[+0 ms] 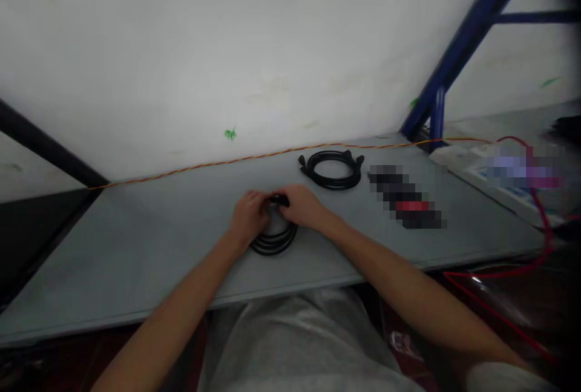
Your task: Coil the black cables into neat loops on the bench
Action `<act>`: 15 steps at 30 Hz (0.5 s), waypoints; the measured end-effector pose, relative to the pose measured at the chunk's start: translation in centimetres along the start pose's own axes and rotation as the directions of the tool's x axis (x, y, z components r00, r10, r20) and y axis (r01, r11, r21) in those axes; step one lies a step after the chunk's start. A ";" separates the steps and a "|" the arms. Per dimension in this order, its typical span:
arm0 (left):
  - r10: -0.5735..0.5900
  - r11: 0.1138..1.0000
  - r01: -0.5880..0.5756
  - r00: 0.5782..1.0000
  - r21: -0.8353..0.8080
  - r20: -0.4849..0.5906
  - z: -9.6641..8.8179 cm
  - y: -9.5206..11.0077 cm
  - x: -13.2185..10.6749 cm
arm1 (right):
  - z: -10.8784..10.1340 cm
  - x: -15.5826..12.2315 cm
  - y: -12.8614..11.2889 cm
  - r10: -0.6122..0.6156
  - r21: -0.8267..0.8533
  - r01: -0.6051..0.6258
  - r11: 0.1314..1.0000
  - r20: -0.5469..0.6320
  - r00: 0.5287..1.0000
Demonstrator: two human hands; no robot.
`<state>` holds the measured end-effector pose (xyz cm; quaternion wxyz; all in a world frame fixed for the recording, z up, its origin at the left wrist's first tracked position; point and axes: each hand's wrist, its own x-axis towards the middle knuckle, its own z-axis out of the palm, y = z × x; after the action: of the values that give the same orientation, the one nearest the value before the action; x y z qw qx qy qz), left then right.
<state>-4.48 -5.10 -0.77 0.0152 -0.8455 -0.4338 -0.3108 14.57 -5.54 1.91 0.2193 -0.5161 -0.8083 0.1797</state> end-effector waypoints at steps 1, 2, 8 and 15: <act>0.002 1.000 -0.002 1.000 0.001 -0.001 0.0 0.0 0.0 | 0.1 -0.1 0.0 -0.011 0.009 0.011 1.000 -0.021 1.000; 0.002 1.000 -0.002 1.000 0.001 -0.004 0.0 0.0 0.0 | 0.2 -0.1 0.1 -0.023 0.028 0.024 0.999 -0.038 0.999; -0.006 1.000 0.006 1.000 -0.017 -0.006 0.1 0.0 0.1 | 0.8 0.2 0.5 -0.046 0.168 0.051 0.985 -0.035 0.998; -0.038 0.999 0.038 0.999 -0.015 0.015 -0.2 0.1 0.2 | 0.0 0.7 -1.9 -0.053 -0.214 0.047 0.976 -0.023 0.998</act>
<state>-4.45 -5.08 -0.53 -0.0004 -0.8396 -0.4475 -0.3080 12.90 -5.71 2.99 0.1786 -0.5186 -0.8324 0.0790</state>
